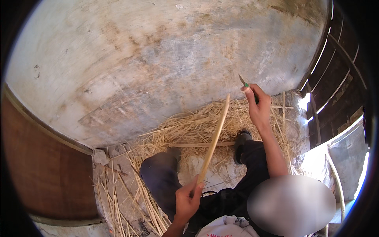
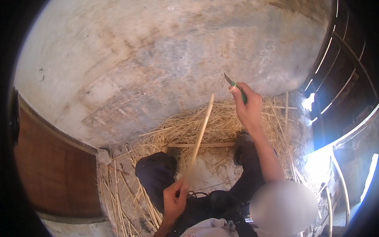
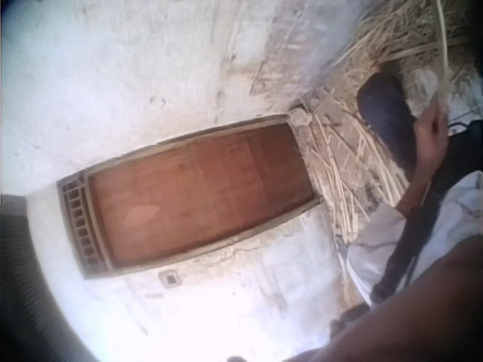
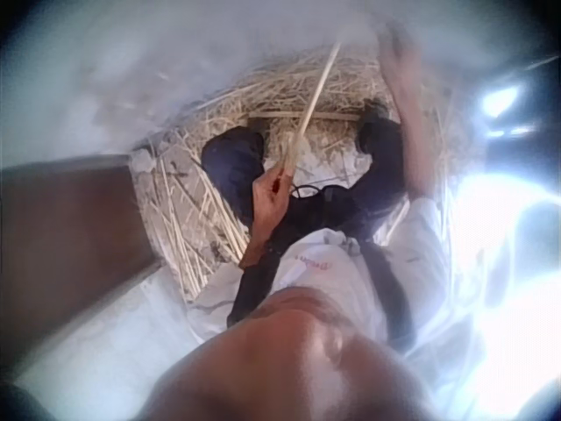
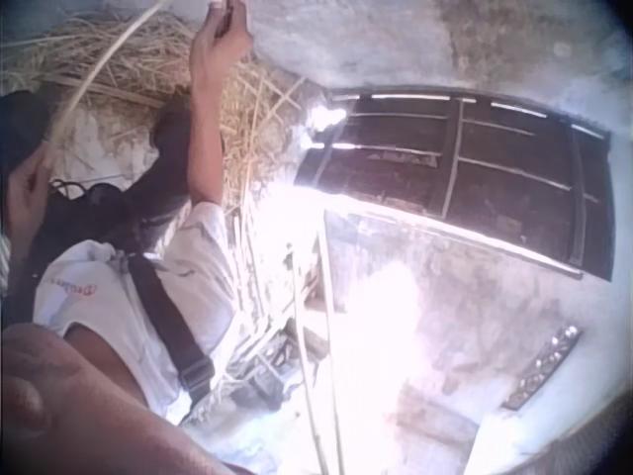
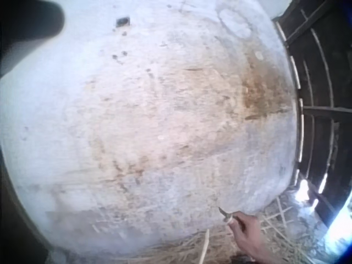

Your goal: The person carves the end of a long piece of bamboo with a utility knife, whittling away small shavings to create a pointed tip.

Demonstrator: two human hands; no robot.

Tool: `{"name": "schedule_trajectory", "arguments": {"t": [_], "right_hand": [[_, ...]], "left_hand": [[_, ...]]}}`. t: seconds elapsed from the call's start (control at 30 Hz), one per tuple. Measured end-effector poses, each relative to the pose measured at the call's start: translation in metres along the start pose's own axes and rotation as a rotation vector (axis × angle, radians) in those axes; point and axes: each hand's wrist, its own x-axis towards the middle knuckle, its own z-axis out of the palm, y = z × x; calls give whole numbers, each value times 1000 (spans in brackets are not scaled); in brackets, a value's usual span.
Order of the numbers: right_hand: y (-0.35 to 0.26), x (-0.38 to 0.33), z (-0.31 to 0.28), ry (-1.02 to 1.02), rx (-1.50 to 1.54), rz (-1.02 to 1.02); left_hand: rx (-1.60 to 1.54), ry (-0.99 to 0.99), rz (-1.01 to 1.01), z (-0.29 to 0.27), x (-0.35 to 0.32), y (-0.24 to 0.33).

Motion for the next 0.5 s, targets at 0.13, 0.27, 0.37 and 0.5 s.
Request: {"name": "schedule_trajectory", "arguments": {"t": [0.13, 0.27, 0.37, 0.5], "right_hand": [[-25, -37, 12, -86, 96, -247], [-39, -64, 25, -346, 183, -573], [-50, -77, 27, -455, 188, -660], [-56, -83, 31, -467, 193, -703]], "left_hand": [[23, 184, 94, -5, 20, -3], [28, 238, 109, -8, 32, 2], [9, 261, 106, -7, 37, 12], [-15, 248, 136, -7, 39, 16]]}}
